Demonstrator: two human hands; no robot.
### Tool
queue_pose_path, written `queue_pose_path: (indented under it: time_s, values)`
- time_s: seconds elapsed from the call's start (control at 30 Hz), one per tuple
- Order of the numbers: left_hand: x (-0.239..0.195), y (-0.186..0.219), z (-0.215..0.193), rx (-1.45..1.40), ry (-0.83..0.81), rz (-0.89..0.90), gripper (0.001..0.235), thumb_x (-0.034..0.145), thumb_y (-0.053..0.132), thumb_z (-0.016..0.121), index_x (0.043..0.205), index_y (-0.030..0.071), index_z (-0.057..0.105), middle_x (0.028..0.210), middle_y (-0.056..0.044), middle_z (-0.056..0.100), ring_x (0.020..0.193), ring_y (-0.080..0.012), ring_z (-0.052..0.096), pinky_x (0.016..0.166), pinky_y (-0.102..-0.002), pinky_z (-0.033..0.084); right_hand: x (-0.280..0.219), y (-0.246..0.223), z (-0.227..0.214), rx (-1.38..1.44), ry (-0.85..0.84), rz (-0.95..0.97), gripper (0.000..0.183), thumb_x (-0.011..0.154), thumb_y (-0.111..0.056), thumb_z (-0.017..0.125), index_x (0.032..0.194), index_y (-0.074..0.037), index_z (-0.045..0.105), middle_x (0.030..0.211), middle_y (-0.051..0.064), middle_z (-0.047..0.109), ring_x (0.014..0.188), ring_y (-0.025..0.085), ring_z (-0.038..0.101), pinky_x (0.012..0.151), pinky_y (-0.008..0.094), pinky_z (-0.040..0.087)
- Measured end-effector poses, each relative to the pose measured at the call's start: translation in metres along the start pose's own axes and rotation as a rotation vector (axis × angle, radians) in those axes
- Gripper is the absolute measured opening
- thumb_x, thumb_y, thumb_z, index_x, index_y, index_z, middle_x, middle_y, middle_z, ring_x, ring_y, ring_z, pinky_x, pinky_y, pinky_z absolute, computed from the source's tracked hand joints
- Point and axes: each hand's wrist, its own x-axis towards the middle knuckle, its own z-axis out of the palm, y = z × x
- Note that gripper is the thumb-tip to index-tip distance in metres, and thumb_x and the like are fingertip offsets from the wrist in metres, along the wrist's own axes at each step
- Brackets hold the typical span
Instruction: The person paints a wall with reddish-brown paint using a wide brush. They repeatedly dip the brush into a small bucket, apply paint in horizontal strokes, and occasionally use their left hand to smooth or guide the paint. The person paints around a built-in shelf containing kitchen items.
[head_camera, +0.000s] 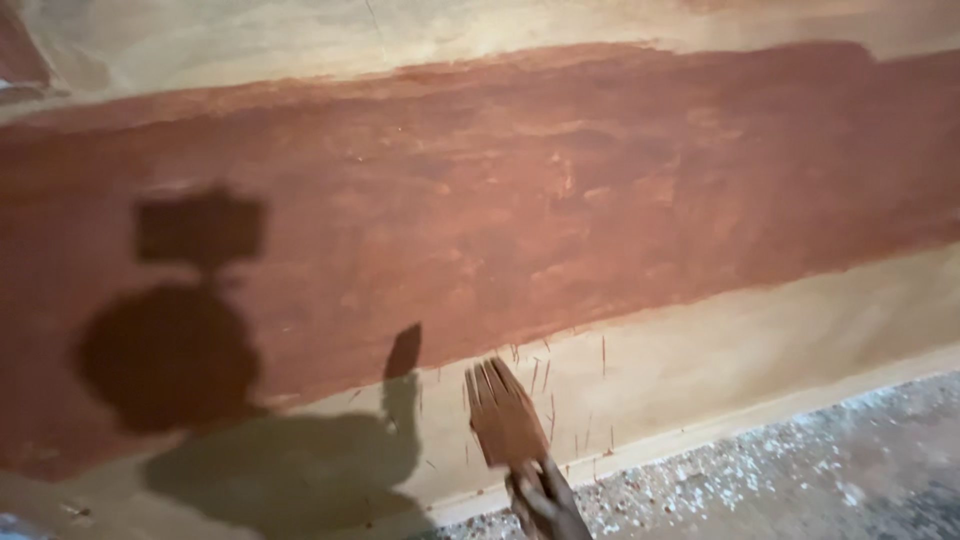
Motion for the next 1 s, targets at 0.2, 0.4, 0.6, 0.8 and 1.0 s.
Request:
queue_pose_path:
  time_s: [0.2, 0.4, 0.6, 0.8, 1.0]
  values:
    - [-0.112, 0.043, 0.137, -0.31, -0.16, -0.172, 0.1, 0.084, 0.074, 0.054, 0.163, 0.016, 0.033, 0.161, -0.016, 0.038, 0.139, -0.0408, 0.036, 0.101, -0.07, 0.021, -0.065, -0.07, 0.007, -0.373, 0.002, -0.37, 0.074, 0.084, -0.014, 0.079, 0.142, -0.011, 0.033, 0.094, 0.012, 0.066, 0.069, 0.013, 0.058, 0.058, 0.027, 0.048]
    - [-0.197, 0.118, 0.199, -0.55, -0.266, -0.292, 0.092, 0.087, 0.067, 0.056, 0.16, 0.015, 0.036, 0.157, -0.013, 0.041, 0.134, -0.037, 0.042, 0.099, -0.063, 0.028, -0.127, -0.051, -0.021, -0.684, 0.292, -0.218, 0.032, 0.074, -0.019, 0.09, 0.093, -0.001, 0.071, 0.066, 0.007, 0.068, 0.048, 0.011, 0.056, 0.043, 0.028, 0.045]
    - [-0.259, 0.187, 0.193, -0.779, -0.417, -0.364, 0.084, 0.089, 0.06, 0.058, 0.157, 0.015, 0.038, 0.154, -0.011, 0.045, 0.128, -0.0331, 0.048, 0.097, -0.057, 0.035, -0.197, 0.038, -0.102, -0.843, 0.489, -0.271, 0.033, 0.069, -0.021, 0.09, 0.089, -0.002, 0.073, 0.062, 0.005, 0.072, 0.056, 0.011, 0.063, 0.052, 0.03, 0.052]
    - [-0.325, 0.246, 0.166, -0.932, -0.508, -0.428, 0.075, 0.092, 0.054, 0.06, 0.154, 0.014, 0.041, 0.151, -0.008, 0.048, 0.123, -0.0292, 0.054, 0.095, -0.051, 0.042, -0.248, 0.065, -0.132, -1.105, 0.558, -0.215, 0.044, 0.072, -0.027, 0.088, 0.099, 0.0, 0.067, 0.067, 0.01, 0.065, 0.058, 0.021, 0.06, 0.056, 0.037, 0.05]
    - [-0.34, 0.257, 0.12, -1.054, -0.472, -0.438, 0.067, 0.095, 0.047, 0.061, 0.15, 0.014, 0.044, 0.147, -0.006, 0.051, 0.118, -0.0254, 0.06, 0.093, -0.045, 0.049, -0.269, 0.072, -0.154, -0.759, 0.355, 0.122, 0.037, 0.081, -0.019, 0.078, 0.106, -0.002, 0.056, 0.065, 0.006, 0.058, 0.055, 0.021, 0.056, 0.049, 0.038, 0.048]
